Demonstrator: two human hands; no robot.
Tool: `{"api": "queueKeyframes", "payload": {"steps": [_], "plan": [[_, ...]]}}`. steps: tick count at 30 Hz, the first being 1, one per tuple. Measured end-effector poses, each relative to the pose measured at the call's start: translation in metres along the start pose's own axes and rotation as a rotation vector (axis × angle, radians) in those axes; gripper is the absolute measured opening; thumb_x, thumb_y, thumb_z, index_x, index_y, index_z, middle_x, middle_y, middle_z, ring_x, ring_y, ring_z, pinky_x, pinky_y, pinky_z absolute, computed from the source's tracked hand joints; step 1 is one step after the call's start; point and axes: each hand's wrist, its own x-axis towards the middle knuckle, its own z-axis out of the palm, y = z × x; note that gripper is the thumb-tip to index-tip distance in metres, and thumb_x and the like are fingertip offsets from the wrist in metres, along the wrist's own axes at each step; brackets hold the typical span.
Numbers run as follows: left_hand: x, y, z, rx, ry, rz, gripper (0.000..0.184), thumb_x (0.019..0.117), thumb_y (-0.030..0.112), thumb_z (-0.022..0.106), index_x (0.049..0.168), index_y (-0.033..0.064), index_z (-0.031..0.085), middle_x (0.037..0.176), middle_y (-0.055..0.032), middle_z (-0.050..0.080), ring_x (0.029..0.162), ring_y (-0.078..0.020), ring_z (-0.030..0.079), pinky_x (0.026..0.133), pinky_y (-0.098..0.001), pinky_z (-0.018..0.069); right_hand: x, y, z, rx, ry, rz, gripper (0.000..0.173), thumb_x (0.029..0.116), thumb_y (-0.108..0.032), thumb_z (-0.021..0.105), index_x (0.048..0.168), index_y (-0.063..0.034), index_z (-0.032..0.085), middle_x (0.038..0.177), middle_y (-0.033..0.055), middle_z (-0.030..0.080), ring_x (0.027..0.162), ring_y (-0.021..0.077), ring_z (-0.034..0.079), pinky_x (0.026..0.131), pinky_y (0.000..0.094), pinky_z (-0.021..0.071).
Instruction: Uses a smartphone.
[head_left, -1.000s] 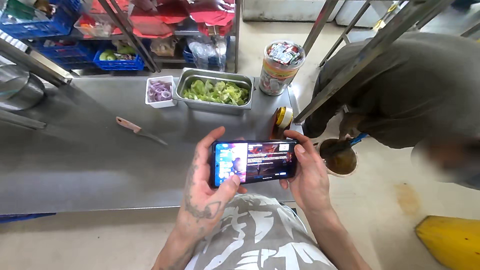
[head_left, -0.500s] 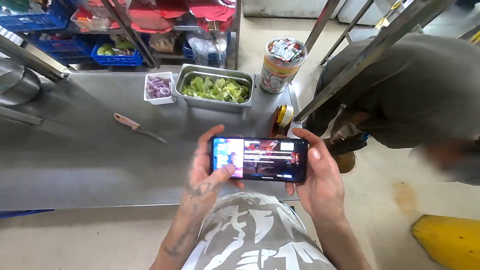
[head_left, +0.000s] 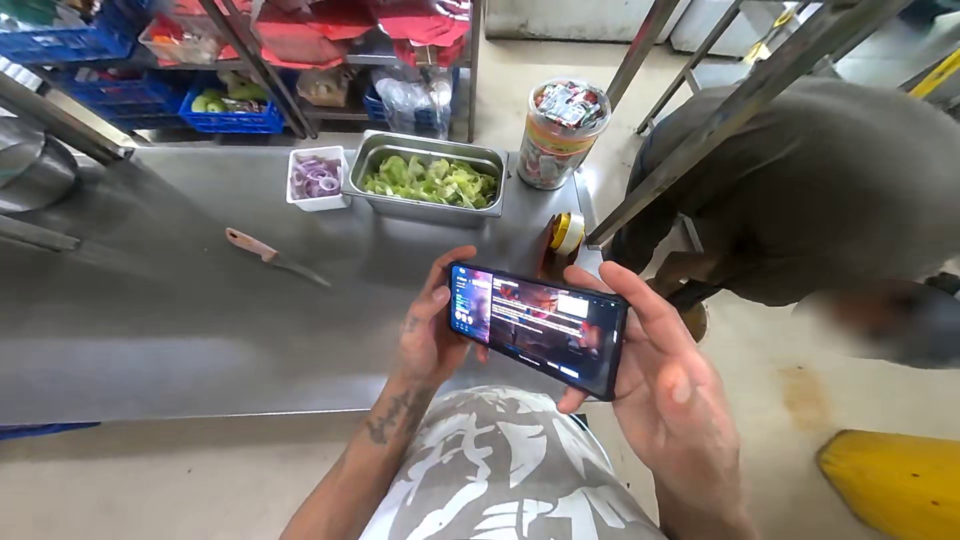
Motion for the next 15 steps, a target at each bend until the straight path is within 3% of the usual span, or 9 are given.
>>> {"api": "queueKeyframes", "payload": {"steps": [7,12,15], "plan": [[-0.001,0.008,0.001,0.114,0.001,0.060,0.056,0.0992,0.053,0.051,0.146,0.0232,0.043,0.119,-0.0106,0.065,0.073,-0.0164,0.070,0.044,-0.0280,0.0556,0.005,0.005,-0.007,-0.040,0.053,0.017,0.070,0.1002,-0.062,0.049,0.154,-0.0179,0.041,0.151,0.0086,0.049,0.101,0.0219,0.071,0.055,0.0329,0.0630],[-0.010,0.033,0.017,0.232,0.037,0.097,0.063,0.0976,0.056,0.055,0.148,0.0206,0.041,0.124,-0.0108,0.063,0.085,-0.0204,0.073,0.050,-0.0328,0.0607,0.012,0.018,-0.017,0.050,0.111,0.042,0.068,0.1014,-0.061,0.047,0.153,-0.0176,0.040,0.149,0.0099,0.052,0.095,0.0206,0.072,0.051,0.0299,0.0606],[-0.021,0.045,0.031,0.339,0.052,0.103,0.059,0.1021,0.053,0.047,0.152,0.0234,0.037,0.136,-0.0110,0.058,0.092,-0.0224,0.073,0.051,-0.0356,0.0616,0.019,0.027,-0.022,0.108,0.122,0.050,0.066,0.1024,-0.059,0.046,0.151,-0.0143,0.042,0.144,0.0124,0.055,0.096,0.0212,0.072,0.053,0.0295,0.0609]]}}
